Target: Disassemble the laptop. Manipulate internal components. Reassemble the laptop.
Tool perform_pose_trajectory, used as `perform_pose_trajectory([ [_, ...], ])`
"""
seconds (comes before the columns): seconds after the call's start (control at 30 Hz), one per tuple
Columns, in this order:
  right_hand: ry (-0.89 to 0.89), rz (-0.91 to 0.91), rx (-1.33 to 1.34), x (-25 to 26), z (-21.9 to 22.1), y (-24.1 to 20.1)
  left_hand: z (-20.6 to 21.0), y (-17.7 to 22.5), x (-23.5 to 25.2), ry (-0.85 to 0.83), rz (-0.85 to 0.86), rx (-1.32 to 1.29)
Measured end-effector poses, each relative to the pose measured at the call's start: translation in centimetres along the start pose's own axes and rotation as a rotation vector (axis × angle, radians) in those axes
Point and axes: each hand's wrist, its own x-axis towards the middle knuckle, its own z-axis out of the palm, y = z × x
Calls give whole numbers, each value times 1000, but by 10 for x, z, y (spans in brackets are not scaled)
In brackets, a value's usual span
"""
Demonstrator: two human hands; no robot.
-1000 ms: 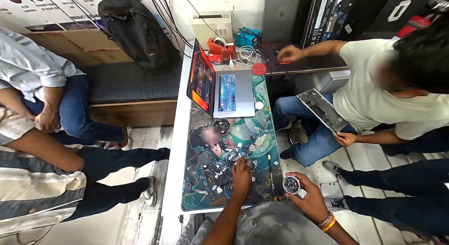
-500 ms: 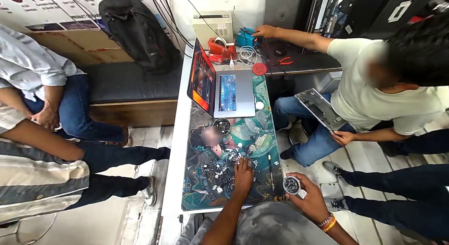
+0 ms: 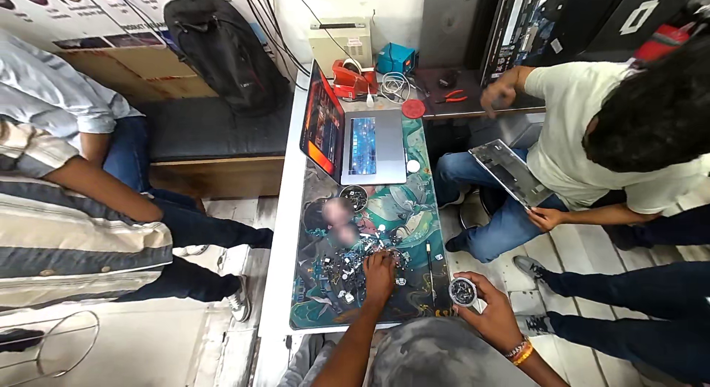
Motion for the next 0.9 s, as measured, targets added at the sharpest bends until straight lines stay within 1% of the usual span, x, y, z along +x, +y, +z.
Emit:
perform_pose_trajectory([
  [0.2,-19,-8,11,5,4,-2,-13,-10,-4,-41,-34,-67],
  [0.27,-25,-8,13,6,6,0,-18,-12,-5,-27,-55,-145],
  [0.37,-40,-9,13,7,8,1,-26,-14,-4,-45,-154,-293],
  [0.47,-49,-9,23,9,10,2,-33,-18,-4,-16,-229,-376],
  [0.63,-60,9,19,13,11,1,-53,-14,-7,38,-274,-486],
  [0.7,-66,15,14,16,13,3,-67,-1,-11,89,-229,-576],
  [0.77,-67,24,10,17,15,3,-84,25,-22,115,-109,-689],
  [0.83,-76,22,4,18,17,3,-99,57,-38,102,60,-788],
  [0.9,-81,3,4,17,19,3,-101,83,-55,131,261,-774],
])
